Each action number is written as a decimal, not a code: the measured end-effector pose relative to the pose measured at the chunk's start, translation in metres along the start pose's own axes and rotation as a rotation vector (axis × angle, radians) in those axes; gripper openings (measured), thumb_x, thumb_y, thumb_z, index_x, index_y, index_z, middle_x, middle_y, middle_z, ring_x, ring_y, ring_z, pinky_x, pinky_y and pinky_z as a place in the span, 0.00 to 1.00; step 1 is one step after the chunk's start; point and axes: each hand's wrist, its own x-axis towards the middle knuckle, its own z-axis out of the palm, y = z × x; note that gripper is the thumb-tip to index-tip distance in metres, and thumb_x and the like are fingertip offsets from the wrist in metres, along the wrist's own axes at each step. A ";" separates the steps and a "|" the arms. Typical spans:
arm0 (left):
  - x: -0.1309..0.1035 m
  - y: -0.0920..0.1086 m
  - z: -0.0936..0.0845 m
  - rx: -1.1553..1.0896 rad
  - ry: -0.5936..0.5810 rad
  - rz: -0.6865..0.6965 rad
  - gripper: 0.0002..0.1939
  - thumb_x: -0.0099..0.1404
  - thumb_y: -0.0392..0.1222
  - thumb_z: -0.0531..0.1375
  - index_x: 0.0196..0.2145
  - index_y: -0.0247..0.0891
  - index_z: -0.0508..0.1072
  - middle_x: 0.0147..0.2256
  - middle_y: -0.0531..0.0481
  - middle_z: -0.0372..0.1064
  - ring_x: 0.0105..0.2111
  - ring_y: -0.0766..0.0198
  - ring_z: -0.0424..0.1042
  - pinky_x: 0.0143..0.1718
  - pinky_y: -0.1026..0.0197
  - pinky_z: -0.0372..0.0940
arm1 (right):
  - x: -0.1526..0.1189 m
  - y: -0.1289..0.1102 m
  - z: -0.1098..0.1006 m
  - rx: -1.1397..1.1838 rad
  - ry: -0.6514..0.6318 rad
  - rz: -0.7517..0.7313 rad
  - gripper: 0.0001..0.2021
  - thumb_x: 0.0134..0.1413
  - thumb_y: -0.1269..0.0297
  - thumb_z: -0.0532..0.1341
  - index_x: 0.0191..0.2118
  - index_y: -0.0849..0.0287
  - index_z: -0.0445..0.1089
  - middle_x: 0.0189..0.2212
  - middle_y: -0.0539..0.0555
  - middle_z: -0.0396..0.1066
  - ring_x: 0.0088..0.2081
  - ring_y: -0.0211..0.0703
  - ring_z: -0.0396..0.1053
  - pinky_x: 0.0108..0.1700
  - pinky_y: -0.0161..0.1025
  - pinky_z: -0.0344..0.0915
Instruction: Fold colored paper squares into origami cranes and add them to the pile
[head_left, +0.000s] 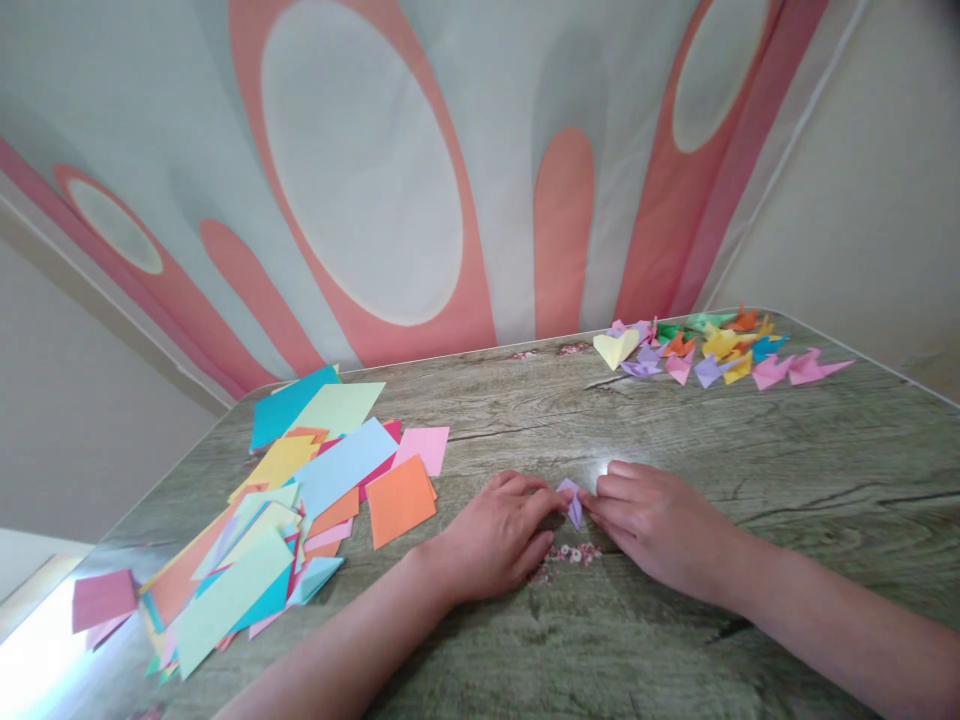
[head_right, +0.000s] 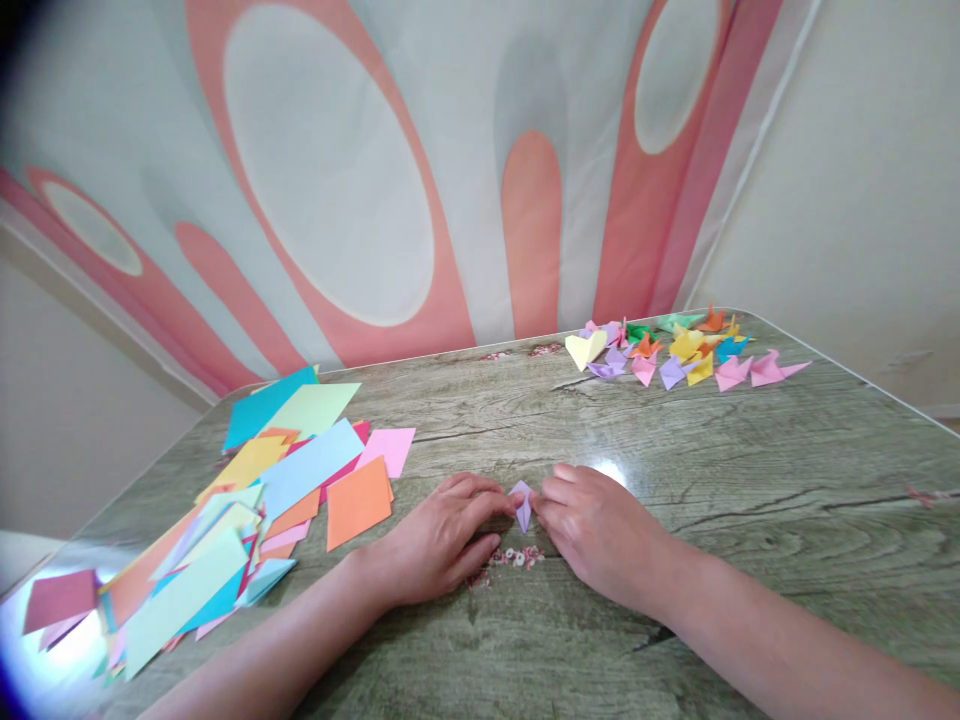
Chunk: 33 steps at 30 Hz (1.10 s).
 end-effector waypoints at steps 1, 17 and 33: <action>0.000 0.000 0.001 0.007 0.003 -0.001 0.16 0.66 0.36 0.50 0.51 0.40 0.62 0.47 0.44 0.67 0.51 0.56 0.63 0.56 0.50 0.55 | 0.000 -0.003 0.000 -0.038 -0.011 -0.013 0.09 0.60 0.72 0.55 0.36 0.61 0.74 0.26 0.53 0.68 0.32 0.44 0.62 0.35 0.42 0.59; -0.002 0.002 0.004 0.016 0.029 0.009 0.22 0.68 0.37 0.49 0.59 0.39 0.54 0.50 0.43 0.65 0.52 0.55 0.62 0.56 0.49 0.55 | -0.005 -0.020 0.010 -0.149 -0.113 -0.019 0.09 0.60 0.73 0.55 0.39 0.64 0.73 0.34 0.56 0.72 0.34 0.46 0.66 0.37 0.45 0.62; -0.003 0.001 0.005 0.033 0.012 0.001 0.23 0.67 0.37 0.49 0.60 0.38 0.54 0.51 0.43 0.64 0.53 0.55 0.61 0.57 0.48 0.54 | -0.002 -0.030 -0.006 0.022 -0.202 0.049 0.09 0.61 0.71 0.54 0.39 0.61 0.72 0.34 0.54 0.74 0.35 0.47 0.69 0.39 0.45 0.61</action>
